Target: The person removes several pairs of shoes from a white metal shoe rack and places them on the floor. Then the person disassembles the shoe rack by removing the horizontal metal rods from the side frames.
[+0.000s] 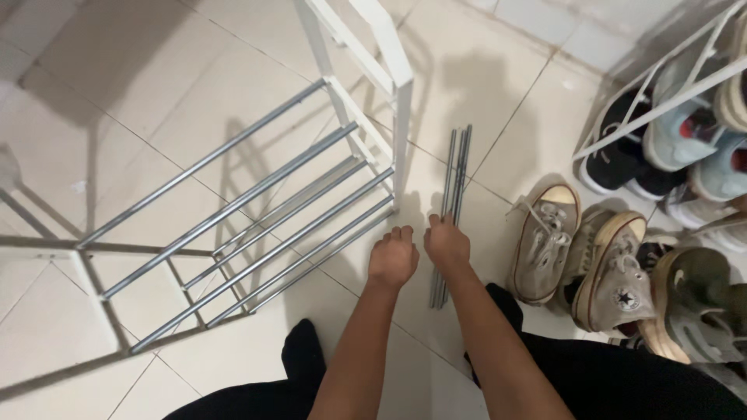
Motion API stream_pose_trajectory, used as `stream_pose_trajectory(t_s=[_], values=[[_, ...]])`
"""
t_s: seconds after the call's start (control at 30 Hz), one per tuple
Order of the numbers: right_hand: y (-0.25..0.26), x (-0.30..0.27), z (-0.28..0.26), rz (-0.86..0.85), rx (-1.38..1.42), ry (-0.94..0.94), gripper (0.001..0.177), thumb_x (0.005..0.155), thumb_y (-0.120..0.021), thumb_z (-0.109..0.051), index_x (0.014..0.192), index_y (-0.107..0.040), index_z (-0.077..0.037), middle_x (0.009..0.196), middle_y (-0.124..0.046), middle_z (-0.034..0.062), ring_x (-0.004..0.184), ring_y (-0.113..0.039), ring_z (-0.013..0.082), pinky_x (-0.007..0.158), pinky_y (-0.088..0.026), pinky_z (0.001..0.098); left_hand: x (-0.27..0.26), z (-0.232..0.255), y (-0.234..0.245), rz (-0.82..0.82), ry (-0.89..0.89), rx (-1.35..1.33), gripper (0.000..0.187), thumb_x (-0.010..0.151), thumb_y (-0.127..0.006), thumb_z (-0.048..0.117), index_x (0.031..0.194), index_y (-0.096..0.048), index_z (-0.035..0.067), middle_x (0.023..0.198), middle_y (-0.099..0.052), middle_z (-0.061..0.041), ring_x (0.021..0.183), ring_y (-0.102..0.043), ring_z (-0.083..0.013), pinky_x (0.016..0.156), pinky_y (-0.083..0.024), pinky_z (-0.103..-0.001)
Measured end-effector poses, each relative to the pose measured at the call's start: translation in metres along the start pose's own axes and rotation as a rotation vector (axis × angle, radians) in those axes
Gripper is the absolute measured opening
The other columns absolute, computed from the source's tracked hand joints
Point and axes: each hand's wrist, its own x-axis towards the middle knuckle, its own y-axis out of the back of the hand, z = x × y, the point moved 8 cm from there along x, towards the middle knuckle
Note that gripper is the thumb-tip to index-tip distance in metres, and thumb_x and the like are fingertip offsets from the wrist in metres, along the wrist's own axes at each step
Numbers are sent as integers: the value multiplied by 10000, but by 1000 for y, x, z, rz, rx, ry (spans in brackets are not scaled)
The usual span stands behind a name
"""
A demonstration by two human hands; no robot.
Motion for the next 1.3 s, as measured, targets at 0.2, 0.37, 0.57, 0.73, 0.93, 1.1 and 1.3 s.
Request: stream_pose_trajectory(t_s=[0.2, 0.37, 0.57, 0.73, 0.93, 1.1, 1.3], values=[[71, -36, -54, 125, 23, 74, 274, 983, -549, -272, 1164, -631, -84, 1227, -603, 150, 989, -676, 371, 797, -564, 499, -35, 2, 81, -112, -55, 54, 228, 940, -589, 183, 1108, -595, 29, 1122, -658, -176, 989, -689, -348, 862, -572, -467], [124, -90, -127, 226, 169, 310, 238, 940, -627, -324, 1064, -693, -131, 1081, -719, 88, 983, -705, 314, 850, -567, 451, -94, 2, 176, -189, 7, -66, 386, 870, -651, 282, 1170, -600, 44, 1210, -591, -213, 1049, -658, -386, 864, -552, -503], [144, -197, -254, 487, 181, 1057, 279, 849, -722, -200, 1095, -674, -77, 1118, -661, 129, 1066, -622, 346, 896, -529, 453, -184, -67, 264, -168, 288, -311, 403, 884, -665, 428, 884, -712, 28, 912, -713, -209, 835, -727, -349, 796, -575, -463], [123, -237, -331, 456, 32, 1191, 394, 868, -689, -175, 1243, -647, -62, 1231, -612, 135, 1131, -561, 331, 995, -447, 482, -275, -182, 276, -358, 831, -394, 672, 931, -607, 615, 814, -747, -32, 840, -778, -219, 816, -811, -283, 802, -557, -354], [102, -267, -388, 552, -71, 1358, 361, 904, -684, -194, 1229, -640, -42, 1226, -632, 131, 1150, -587, 313, 1030, -451, 455, -329, -245, 326, -24, 979, 25, 702, 887, -678, 584, 1257, -572, -3, 1120, -736, -177, 984, -734, -307, 808, -603, -437], [74, -286, -423, 629, -160, 1469, 338, 914, -682, -166, 1211, -652, -5, 1163, -657, 122, 1111, -618, 274, 1052, -472, 419, -323, -246, 356, 271, 836, -163, 651, 774, -842, 355, 1236, -551, 0, 1018, -781, -119, 951, -750, -309, 801, -600, -423], [45, -297, -454, 624, -137, 1531, 275, 901, -677, -171, 1136, -662, -29, 1107, -655, 104, 1074, -627, 268, 994, -494, 400, -304, -246, 363, 254, 722, -125, 535, 753, -862, 295, 1178, -625, 72, 923, -761, -138, 903, -726, -340, 778, -577, -456]])
